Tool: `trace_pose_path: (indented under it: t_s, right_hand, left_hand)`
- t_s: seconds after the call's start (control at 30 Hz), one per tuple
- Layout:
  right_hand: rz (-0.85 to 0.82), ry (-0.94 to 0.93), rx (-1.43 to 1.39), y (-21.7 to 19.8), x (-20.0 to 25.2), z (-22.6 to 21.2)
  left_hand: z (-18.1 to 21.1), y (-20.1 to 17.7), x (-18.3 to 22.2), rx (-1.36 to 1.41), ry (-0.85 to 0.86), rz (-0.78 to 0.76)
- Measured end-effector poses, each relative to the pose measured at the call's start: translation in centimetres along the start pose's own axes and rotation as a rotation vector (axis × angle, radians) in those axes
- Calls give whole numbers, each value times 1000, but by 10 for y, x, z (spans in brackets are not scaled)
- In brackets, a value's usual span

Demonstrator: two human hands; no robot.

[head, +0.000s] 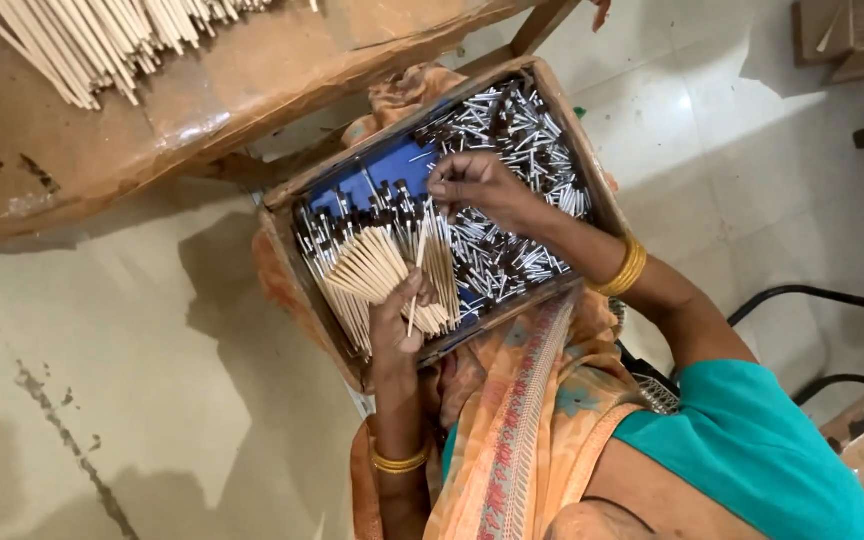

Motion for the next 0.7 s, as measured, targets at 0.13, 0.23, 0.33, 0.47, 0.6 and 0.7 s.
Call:
trace_pose_path:
  t_s: [0.13, 0.23, 0.33, 0.47, 0.6, 0.7]
  right_hand:
    - [-38, 95, -168, 20, 5, -14]
    - [-111, 24, -50, 10, 10, -6]
    - [-165, 45, 52, 19, 13, -11]
    - [-87, 97, 85, 10, 9, 11]
    - [-178, 318, 788, 32, -20, 13]
    - [-122, -43, 1685, 1, -59, 77]
  left_hand:
    - [-3, 11, -2, 20, -18, -58]
    - [-5, 15, 0, 34, -50, -83]
    - [-12, 3, -5, -20, -24, -58]
    - [10, 5, 4, -470, 151, 50]
    - [38, 3, 30, -1139, 371, 158]
    - [30, -41, 43, -1153, 336, 203]
Point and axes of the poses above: each hand's wrist, its own x-axis away from the middle knuckle, its own y-axis out of the palm, z = x × y, the point moved 9 cm from there along -x, towards the middle knuckle, and after that the axes turned 5 degrees about -z, right-handed, at the moved point
